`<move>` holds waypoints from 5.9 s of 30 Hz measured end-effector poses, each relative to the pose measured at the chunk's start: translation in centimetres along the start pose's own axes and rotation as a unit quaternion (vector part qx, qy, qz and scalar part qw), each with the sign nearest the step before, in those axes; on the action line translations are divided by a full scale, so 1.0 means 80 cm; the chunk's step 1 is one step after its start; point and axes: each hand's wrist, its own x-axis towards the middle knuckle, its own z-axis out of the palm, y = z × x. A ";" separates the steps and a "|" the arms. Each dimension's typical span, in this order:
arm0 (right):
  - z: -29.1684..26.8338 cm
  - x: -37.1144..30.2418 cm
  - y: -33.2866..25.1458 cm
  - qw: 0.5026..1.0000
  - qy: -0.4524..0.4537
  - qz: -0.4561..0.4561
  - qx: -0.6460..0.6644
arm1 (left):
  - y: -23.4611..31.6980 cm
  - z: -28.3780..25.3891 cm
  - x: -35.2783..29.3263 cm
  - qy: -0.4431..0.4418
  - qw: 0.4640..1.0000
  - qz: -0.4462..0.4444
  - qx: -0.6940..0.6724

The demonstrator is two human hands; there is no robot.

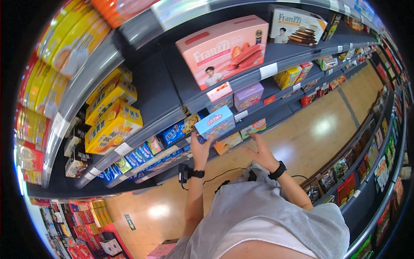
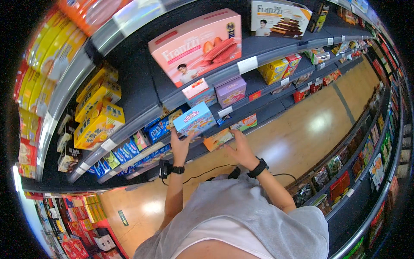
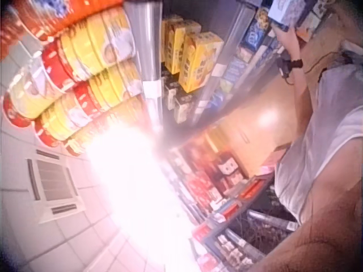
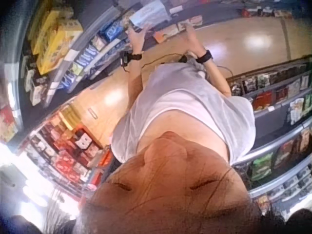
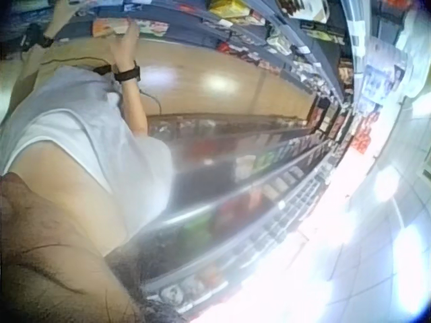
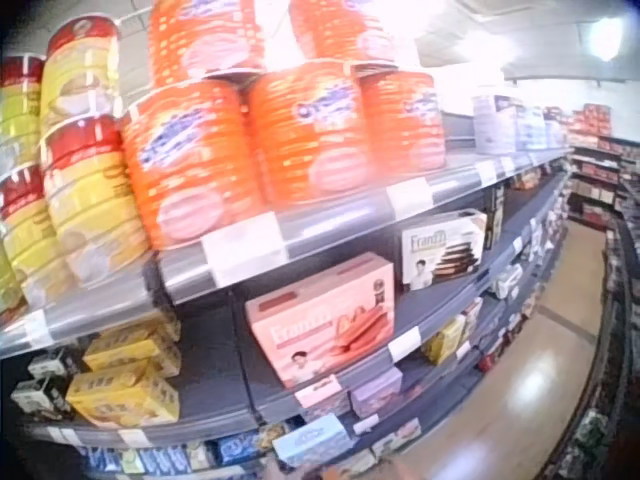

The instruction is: Browsing and examining various packaged snacks and sweets in supermarket aisles.

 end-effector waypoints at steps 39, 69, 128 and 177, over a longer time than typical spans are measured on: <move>-0.273 -0.300 0.315 0.724 0.315 0.612 0.053 | -0.125 0.580 0.025 -0.581 0.765 -0.261 0.098; -0.833 -0.394 0.204 0.182 0.788 0.434 -0.397 | 0.098 1.227 -0.153 -0.768 0.598 -0.172 0.150; -0.932 -0.347 0.336 0.347 0.915 0.201 0.041 | 0.467 1.315 -0.453 -0.972 0.194 -0.128 0.026; -0.983 -0.317 0.366 0.381 0.923 0.060 0.006 | 0.505 1.316 -0.429 -0.852 0.108 0.474 -0.194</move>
